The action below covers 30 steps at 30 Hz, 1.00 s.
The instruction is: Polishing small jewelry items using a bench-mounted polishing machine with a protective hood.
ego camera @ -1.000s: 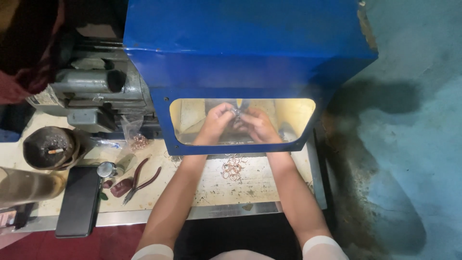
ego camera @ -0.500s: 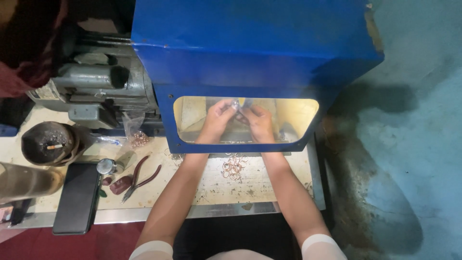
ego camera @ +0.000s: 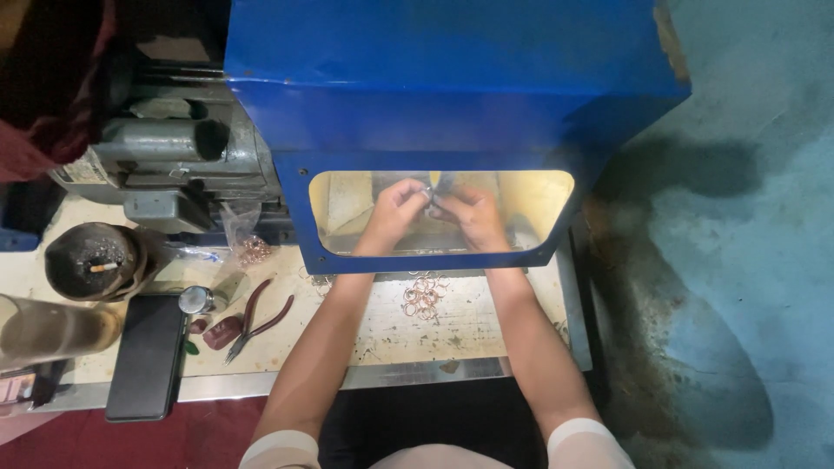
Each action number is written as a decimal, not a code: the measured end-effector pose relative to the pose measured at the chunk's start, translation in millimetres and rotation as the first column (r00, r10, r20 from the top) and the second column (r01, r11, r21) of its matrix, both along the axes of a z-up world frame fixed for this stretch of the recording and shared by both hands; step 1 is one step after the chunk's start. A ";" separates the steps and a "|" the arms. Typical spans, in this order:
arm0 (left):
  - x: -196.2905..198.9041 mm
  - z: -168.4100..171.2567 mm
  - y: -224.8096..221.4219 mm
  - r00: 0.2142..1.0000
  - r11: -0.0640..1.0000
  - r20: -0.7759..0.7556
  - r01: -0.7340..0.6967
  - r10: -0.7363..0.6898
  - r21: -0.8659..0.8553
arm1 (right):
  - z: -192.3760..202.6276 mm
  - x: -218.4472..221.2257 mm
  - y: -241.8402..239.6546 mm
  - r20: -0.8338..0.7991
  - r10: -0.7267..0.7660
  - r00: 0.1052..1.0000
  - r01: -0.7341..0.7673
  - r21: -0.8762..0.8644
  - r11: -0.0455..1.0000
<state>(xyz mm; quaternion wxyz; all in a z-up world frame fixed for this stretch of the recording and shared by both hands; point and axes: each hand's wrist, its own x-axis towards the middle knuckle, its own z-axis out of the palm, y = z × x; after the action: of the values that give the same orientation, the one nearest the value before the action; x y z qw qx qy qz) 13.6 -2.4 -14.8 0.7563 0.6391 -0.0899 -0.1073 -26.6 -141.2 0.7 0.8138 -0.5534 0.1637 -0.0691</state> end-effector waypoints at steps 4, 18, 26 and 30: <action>-5.2 0.7 -3.3 1.000 1.000 0.022 -0.018 0.018 0.003 | -32.8 9.5 -10.2 -0.013 0.000 1.000 0.000 0.019 1.000; -7.0 -10.3 -15.6 0.993 0.992 0.087 -0.083 0.075 0.095 | -21.4 9.4 -14.1 0.024 -0.031 0.999 0.026 0.186 0.982; -7.0 9.9 -9.2 0.998 0.993 0.051 -0.040 0.035 0.114 | 8.0 -2.8 -11.6 -0.009 0.005 1.000 -0.006 -0.088 0.996; -15.4 28.2 -11.4 0.996 0.994 0.034 -0.086 0.084 0.065 | 12.3 2.4 -7.9 0.026 -0.040 0.999 0.042 -0.102 0.994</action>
<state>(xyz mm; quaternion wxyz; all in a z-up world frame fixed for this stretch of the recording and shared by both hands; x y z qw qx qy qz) -1.9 -13.7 13.4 0.7369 0.6688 -0.0708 -0.0681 -24.2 -149.0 13.1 0.7847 -0.5900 0.1614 -0.1007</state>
